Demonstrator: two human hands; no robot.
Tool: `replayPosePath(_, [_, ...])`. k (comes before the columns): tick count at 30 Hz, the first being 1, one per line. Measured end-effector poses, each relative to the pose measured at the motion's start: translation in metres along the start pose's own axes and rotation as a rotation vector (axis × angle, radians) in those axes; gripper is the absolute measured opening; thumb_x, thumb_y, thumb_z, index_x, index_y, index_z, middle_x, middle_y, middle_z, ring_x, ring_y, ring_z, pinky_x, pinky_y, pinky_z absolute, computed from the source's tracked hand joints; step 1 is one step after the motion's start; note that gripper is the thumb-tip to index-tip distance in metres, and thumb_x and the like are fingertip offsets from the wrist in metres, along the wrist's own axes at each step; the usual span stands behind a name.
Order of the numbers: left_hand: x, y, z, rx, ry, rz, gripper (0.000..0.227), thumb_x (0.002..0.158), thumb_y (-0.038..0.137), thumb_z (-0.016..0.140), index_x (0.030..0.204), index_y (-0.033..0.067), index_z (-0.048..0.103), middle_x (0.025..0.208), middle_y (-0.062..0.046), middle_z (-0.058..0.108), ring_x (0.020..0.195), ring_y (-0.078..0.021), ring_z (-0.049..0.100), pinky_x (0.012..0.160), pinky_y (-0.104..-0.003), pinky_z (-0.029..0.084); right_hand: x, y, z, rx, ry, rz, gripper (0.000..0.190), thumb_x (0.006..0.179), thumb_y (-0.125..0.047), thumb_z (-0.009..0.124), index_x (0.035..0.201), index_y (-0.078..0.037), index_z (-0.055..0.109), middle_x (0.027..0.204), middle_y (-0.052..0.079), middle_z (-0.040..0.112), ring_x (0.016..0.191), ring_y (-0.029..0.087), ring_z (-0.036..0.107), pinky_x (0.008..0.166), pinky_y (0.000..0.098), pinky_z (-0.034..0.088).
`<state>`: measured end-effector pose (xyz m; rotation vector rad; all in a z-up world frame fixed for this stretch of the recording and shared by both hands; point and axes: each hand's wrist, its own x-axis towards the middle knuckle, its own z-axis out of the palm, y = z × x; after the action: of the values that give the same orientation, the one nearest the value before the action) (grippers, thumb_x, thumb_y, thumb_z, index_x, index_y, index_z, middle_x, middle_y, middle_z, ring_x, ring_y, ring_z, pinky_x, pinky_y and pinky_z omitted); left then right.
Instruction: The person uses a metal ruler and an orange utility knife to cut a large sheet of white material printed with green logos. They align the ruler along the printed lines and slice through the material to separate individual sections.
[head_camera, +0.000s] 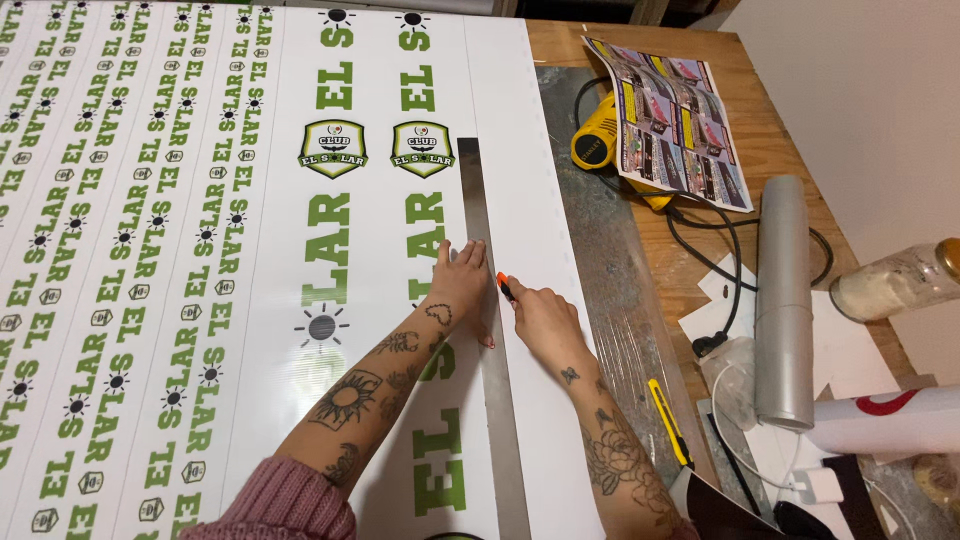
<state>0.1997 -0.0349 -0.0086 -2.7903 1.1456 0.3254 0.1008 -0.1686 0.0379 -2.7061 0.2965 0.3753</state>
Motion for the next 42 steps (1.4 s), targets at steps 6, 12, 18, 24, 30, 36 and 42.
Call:
replayPosePath(6, [0.002, 0.008, -0.02, -0.071, -0.162, -0.076, 0.146, 0.056, 0.059, 0.099, 0.169, 0.0004, 0.028, 0.18, -0.014, 0.03, 0.166, -0.0288, 0.026, 0.128, -0.065, 0.006, 0.008, -0.008, -0.028, 0.187, 0.18, 0.06, 0.053, 0.11, -0.016, 0.047, 0.162, -0.01, 0.054, 0.132, 0.034, 0.072, 0.123, 0.058, 0.068, 0.103, 0.0686, 0.052])
replayPosePath(12, [0.058, 0.014, 0.055, -0.084, -0.178, -0.132, 0.121, 0.073, 0.023, 0.089, 0.171, -0.0009, 0.022, 0.182, -0.019, 0.02, 0.168, -0.0325, 0.018, 0.127, -0.071, 0.0, 0.117, 0.006, 0.011, 0.234, 0.354, -0.039, 0.053, 0.111, -0.015, 0.048, 0.163, -0.012, 0.053, 0.135, 0.03, 0.073, 0.123, 0.053, 0.07, 0.102, 0.0649, 0.056])
replayPosePath(18, [0.051, 0.017, 0.046, -0.069, -0.2, -0.106, 0.117, 0.077, 0.019, 0.086, 0.171, -0.0036, 0.02, 0.182, -0.022, 0.015, 0.169, -0.0351, 0.015, 0.126, -0.07, -0.002, 0.168, 0.004, 0.021, 0.223, 0.385, -0.027, 0.052, 0.11, -0.009, 0.047, 0.161, -0.006, 0.054, 0.138, 0.031, 0.072, 0.122, 0.052, 0.071, 0.1, 0.0643, 0.058])
replayPosePath(24, [0.019, 0.018, 0.008, -0.127, -0.192, -0.095, 0.124, 0.075, 0.022, 0.091, 0.171, -0.0031, 0.017, 0.183, -0.023, 0.011, 0.169, -0.037, 0.012, 0.125, -0.07, -0.003, 0.193, 0.008, 0.023, 0.116, 0.359, -0.046, 0.051, 0.109, -0.012, 0.052, 0.159, -0.009, 0.058, 0.13, 0.027, 0.076, 0.114, 0.049, 0.075, 0.092, 0.0628, 0.061])
replayPosePath(30, [-0.019, 0.017, -0.033, -0.131, -0.127, -0.088, 0.13, 0.073, 0.039, 0.098, 0.17, -0.003, 0.023, 0.182, -0.02, 0.02, 0.168, -0.0336, 0.018, 0.128, -0.064, 0.0, 0.206, 0.026, 0.026, -0.016, 0.302, -0.069, 0.051, 0.104, -0.018, 0.058, 0.155, -0.016, 0.064, 0.122, 0.021, 0.079, 0.108, 0.043, 0.078, 0.085, 0.0583, 0.064])
replayPosePath(36, [0.005, 0.008, -0.014, -0.13, -0.216, -0.028, 0.17, 0.043, 0.074, 0.099, 0.171, -0.0062, 0.02, 0.182, -0.022, 0.02, 0.169, -0.0352, 0.017, 0.131, -0.061, 0.003, 0.108, 0.001, 0.016, -0.068, 0.149, -0.037, 0.052, 0.105, -0.018, 0.053, 0.156, -0.014, 0.062, 0.119, 0.029, 0.078, 0.113, 0.052, 0.074, 0.091, 0.0659, 0.06])
replayPosePath(42, [0.007, 0.01, -0.006, -0.097, -0.166, -0.038, 0.17, 0.041, 0.079, 0.098, 0.169, -0.0043, 0.023, 0.18, -0.023, 0.022, 0.167, -0.0336, 0.021, 0.128, -0.061, 0.008, -0.005, -0.019, 0.004, 0.056, 0.031, 0.045, 0.056, 0.105, -0.011, 0.048, 0.159, -0.008, 0.056, 0.121, 0.032, 0.077, 0.116, 0.056, 0.071, 0.096, 0.0688, 0.057])
